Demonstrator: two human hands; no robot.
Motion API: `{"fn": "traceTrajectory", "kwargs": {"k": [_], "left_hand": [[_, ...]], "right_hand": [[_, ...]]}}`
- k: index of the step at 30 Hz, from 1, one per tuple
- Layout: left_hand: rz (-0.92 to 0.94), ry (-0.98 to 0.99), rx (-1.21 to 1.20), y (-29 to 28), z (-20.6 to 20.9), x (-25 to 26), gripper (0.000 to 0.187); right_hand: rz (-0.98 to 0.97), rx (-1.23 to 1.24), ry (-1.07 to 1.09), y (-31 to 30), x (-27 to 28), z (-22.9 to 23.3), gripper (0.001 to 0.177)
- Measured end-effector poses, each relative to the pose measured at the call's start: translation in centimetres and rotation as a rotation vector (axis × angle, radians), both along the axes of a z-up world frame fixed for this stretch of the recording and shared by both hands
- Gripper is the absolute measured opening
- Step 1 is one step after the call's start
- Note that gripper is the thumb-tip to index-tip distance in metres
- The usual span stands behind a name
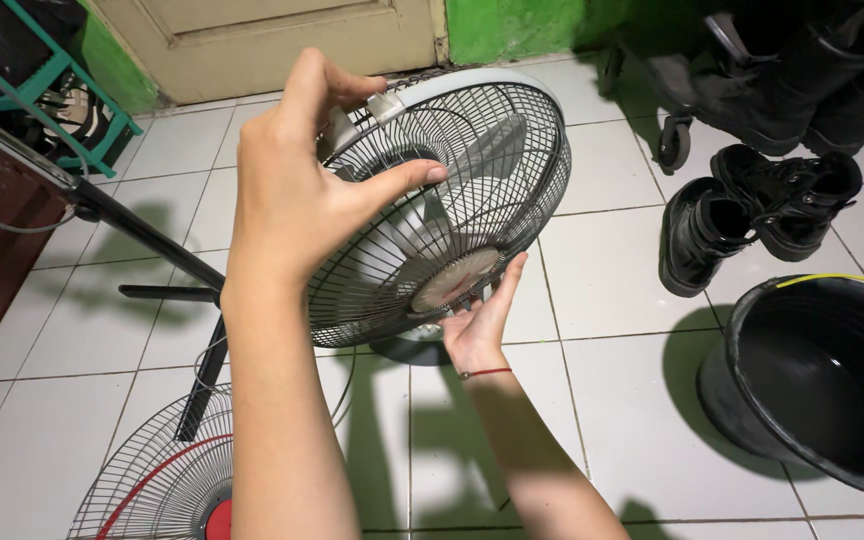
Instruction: The person assembles a standing fan by attaching the front grille to the fan head and securing it with a screw. They use a screwdriver to tighten the screw and ensure the grille is properly fixed.
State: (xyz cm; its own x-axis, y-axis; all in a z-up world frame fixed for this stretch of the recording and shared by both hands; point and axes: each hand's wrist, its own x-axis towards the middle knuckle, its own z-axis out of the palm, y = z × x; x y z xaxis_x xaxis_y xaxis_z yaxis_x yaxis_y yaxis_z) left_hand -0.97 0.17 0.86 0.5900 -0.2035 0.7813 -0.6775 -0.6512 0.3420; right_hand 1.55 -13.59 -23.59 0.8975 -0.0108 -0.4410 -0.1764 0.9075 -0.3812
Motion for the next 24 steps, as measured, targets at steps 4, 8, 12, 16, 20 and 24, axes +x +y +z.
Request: {"fn": "traceTrajectory", "kwargs": {"k": [4,8,12,16,20,24], "left_hand": [[0.070,0.097,-0.001,-0.1,0.4,-0.2,0.068],[0.035,0.003,0.031,0.0,0.1,-0.1,0.064],[0.017,-0.004,0.032,0.0,0.1,0.0,0.063],[-0.023,-0.011,0.023,0.1,-0.3,0.0,0.061],[0.022,0.040,0.010,0.0,-0.1,-0.1,0.062],[0.002,0.016,0.011,-0.4,0.5,-0.3,0.061]], "right_hand": [[-0.018,0.029,0.012,0.6,0.2,0.0,0.111],[-0.031,0.022,0.003,1.1,0.2,-0.3,0.112],[-0.023,0.007,0.048,1.0,0.0,-0.2,0.116],[0.017,-0.025,0.073,0.5,-0.5,-0.6,0.122],[0.060,-0.006,0.037,0.3,-0.5,-0.6,0.127],[0.103,-0.028,-0.006,0.2,-0.4,-1.1,0.129]]}}
